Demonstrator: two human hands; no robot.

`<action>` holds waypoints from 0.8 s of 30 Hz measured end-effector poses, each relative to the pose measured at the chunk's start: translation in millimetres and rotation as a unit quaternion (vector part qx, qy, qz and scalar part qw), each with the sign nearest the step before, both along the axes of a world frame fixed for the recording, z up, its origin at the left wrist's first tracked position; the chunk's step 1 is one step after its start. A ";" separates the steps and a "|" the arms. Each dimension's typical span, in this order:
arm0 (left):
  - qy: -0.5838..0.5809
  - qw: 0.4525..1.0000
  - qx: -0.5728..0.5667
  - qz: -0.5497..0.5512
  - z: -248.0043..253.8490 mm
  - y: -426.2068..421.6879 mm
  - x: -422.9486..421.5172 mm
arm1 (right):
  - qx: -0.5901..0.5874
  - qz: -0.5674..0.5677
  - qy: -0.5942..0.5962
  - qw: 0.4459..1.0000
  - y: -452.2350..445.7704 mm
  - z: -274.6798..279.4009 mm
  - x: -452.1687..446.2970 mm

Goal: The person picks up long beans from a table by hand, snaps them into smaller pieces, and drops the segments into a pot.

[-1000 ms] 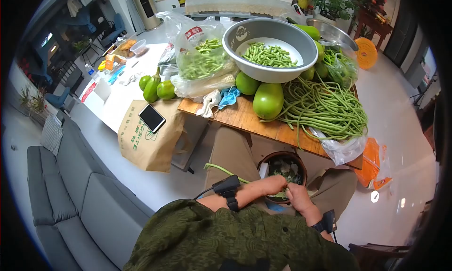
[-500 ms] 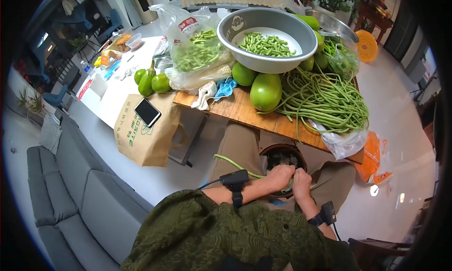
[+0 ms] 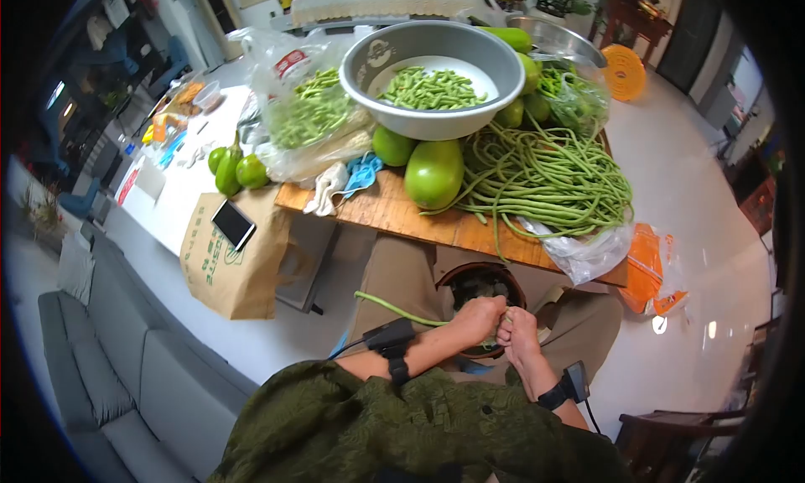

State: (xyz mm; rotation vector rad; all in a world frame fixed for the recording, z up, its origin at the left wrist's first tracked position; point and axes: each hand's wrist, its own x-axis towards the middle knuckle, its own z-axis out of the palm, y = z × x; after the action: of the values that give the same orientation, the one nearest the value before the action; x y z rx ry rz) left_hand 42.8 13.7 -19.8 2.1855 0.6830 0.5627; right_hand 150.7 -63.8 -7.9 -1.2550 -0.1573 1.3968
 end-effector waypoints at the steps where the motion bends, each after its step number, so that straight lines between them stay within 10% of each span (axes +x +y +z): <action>1: -0.002 1.000 0.002 -0.014 1.1 0.0 -1.7 | 0.010 0.014 0.014 1.000 -2.1 3.1 -1.0; 8: 0.018 0.999 0.033 -0.010 -1.5 -0.1 -5.3 | -0.008 -0.018 -0.203 0.979 9.3 -25.1 2.4; 13: 0.010 0.998 0.052 -0.040 13.6 1.3 -4.8 | -0.020 -0.041 -0.139 0.989 13.6 -14.3 19.2; 18: -0.121 0.920 -0.372 -0.022 34.0 20.3 -7.5 | 0.157 0.061 0.069 0.983 6.1 -10.0 47.6; 24: -0.164 0.836 -0.522 -0.036 34.0 22.2 -15.2 | 0.199 0.119 0.078 0.970 5.8 7.0 39.6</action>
State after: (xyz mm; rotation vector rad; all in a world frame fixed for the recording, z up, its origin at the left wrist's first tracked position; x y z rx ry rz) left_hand 27.6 35.9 14.1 1.0447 0.5225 0.3654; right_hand 190.2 -58.0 -1.0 -0.8091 -0.4675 1.5693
